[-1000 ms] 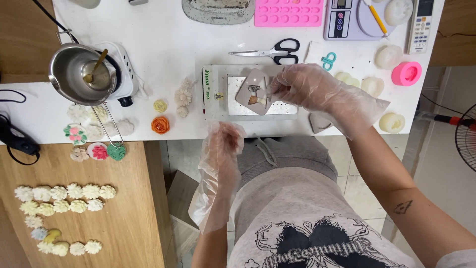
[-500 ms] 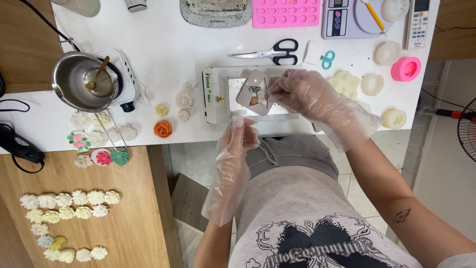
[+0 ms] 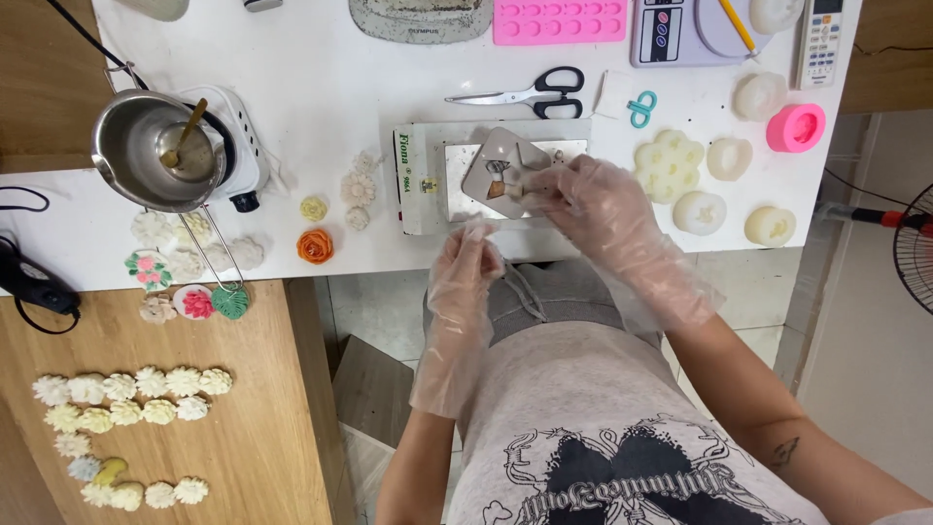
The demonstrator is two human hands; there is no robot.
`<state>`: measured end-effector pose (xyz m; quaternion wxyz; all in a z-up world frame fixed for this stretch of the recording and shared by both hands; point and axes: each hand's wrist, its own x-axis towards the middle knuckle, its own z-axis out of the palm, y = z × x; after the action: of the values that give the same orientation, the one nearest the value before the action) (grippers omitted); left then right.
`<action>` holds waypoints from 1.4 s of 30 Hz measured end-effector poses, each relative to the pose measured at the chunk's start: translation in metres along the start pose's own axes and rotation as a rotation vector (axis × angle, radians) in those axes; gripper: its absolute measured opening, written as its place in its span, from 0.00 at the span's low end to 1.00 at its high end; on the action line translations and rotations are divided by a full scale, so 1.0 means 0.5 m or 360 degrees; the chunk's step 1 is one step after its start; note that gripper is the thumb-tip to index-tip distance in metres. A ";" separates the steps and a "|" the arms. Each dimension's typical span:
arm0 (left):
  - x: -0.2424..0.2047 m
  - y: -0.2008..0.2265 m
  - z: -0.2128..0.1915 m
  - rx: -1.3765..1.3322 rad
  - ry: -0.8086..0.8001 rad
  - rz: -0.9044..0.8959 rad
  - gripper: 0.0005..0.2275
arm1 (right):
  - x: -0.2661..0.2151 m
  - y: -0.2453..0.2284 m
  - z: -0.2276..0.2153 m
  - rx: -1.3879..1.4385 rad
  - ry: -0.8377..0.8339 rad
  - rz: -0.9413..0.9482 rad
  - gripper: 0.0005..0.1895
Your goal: The recorder is sorting various wax decorative elements from a plastic bag and placing them into containers for candle production.
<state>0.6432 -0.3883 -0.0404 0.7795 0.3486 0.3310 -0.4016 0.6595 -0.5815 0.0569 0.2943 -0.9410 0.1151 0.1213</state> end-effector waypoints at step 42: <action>-0.032 0.070 0.072 0.0447 0.0283 0.0087 0.12 | 0.032 0.010 -0.013 0.0257 0.0046 -0.0085 0.09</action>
<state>0.6741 -0.3957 0.0014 0.7012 0.4973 0.3297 -0.3902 0.6740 -0.5918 0.0547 0.3706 -0.9186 0.1034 0.0901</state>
